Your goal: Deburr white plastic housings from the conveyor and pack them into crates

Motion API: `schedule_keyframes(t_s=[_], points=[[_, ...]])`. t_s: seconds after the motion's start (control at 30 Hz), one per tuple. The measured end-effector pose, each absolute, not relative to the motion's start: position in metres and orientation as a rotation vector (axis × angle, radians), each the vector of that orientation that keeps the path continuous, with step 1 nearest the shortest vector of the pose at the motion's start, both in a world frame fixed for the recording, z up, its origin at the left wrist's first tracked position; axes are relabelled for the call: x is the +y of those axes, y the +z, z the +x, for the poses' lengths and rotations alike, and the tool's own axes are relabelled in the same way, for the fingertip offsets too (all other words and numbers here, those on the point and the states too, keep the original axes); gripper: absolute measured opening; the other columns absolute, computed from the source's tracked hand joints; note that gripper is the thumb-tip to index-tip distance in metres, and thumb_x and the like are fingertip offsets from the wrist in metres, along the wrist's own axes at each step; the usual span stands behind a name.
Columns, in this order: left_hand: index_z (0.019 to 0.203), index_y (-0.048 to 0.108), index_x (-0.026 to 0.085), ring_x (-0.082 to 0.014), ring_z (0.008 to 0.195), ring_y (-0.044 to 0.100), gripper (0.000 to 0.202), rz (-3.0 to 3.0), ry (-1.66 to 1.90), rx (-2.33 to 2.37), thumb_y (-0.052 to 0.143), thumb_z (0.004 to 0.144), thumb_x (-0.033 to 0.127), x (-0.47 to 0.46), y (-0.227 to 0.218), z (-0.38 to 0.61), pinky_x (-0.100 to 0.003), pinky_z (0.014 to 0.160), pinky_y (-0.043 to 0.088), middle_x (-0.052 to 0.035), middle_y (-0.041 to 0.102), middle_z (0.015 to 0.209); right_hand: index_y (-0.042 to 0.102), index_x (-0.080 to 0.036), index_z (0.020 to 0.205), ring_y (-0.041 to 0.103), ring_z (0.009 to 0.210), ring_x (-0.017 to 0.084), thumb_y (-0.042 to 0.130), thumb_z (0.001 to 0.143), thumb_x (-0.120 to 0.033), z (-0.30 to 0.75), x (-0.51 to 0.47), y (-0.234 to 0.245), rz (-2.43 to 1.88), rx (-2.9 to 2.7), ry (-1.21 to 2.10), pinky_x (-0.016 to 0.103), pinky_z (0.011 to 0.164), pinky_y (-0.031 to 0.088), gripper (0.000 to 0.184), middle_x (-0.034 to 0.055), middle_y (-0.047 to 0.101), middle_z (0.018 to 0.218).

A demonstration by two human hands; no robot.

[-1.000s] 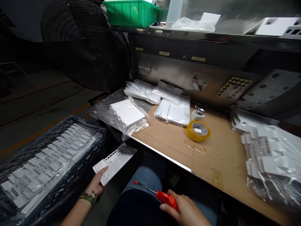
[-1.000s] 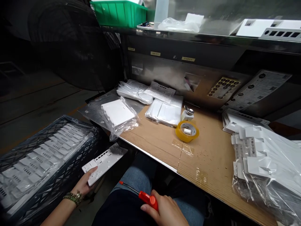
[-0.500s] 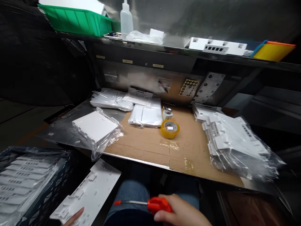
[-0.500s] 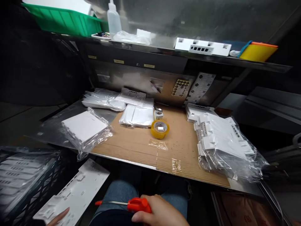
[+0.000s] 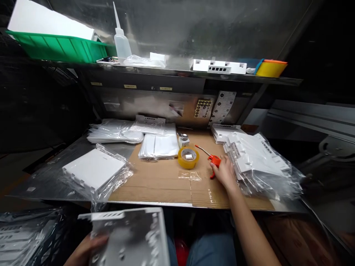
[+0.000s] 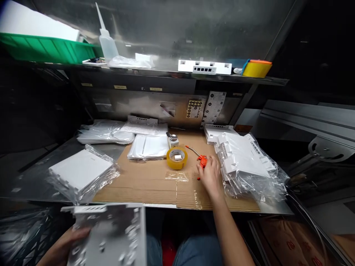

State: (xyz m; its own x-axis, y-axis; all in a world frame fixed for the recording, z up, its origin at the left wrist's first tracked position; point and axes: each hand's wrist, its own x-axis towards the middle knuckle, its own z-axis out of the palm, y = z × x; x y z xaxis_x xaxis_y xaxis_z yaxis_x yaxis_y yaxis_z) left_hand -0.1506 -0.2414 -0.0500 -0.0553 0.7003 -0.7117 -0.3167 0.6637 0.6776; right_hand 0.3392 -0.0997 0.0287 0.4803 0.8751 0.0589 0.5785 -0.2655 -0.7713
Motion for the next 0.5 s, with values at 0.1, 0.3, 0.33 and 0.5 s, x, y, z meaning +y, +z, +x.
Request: schedule_keyframes(t_s=[0.1,0.3,0.33,0.5], points=[[0.120,0.077,0.022,-0.0423,0.092,0.077,0.081,0.572,0.901,1.302,0.100,0.043,0.037,-0.193,-0.010,-0.108,-0.046,0.078,0.065,-0.0078,0.083,0.095,0.058,-0.018,0.141,0.038,0.152,0.031,0.063,0.092,-0.063,0.317,-0.144,0.027,-1.636,-1.330,0.763,0.048,0.126,0.027,0.067,0.0173,0.048,0.158],[0.111,0.076,0.017,-0.0345,0.090,0.076,0.056,1.094,0.599,1.044,0.092,0.068,0.048,-0.113,0.047,-0.023,-0.044,0.081,0.062,-0.0109,0.080,0.096,0.071,-0.017,0.122,0.069,0.120,0.037,0.070,0.080,-0.077,0.285,-0.229,0.011,-0.927,-0.866,1.693,0.055,0.106,0.051,0.073,0.0179,0.077,0.114],[0.107,0.077,0.017,-0.0333,0.087,0.075,0.053,1.220,0.575,1.023,0.088,0.070,0.054,-0.101,0.048,-0.012,-0.044,0.079,0.062,-0.0109,0.080,0.093,0.071,-0.018,0.118,0.071,0.117,0.037,0.073,0.081,-0.071,0.284,-0.233,0.007,-0.967,-0.736,1.654,0.054,0.104,0.053,0.065,0.0165,0.078,0.110],[0.089,0.073,0.018,-0.0300,0.080,0.071,0.051,1.591,0.630,1.104,0.067,0.084,0.069,-0.037,0.030,0.019,-0.042,0.077,0.058,-0.0115,0.076,0.085,0.070,-0.019,0.118,0.072,0.117,0.037,0.078,0.081,-0.064,0.305,-0.230,-0.006,-1.062,-0.322,1.419,0.054,0.103,0.056,0.059,0.0149,0.080,0.113]])
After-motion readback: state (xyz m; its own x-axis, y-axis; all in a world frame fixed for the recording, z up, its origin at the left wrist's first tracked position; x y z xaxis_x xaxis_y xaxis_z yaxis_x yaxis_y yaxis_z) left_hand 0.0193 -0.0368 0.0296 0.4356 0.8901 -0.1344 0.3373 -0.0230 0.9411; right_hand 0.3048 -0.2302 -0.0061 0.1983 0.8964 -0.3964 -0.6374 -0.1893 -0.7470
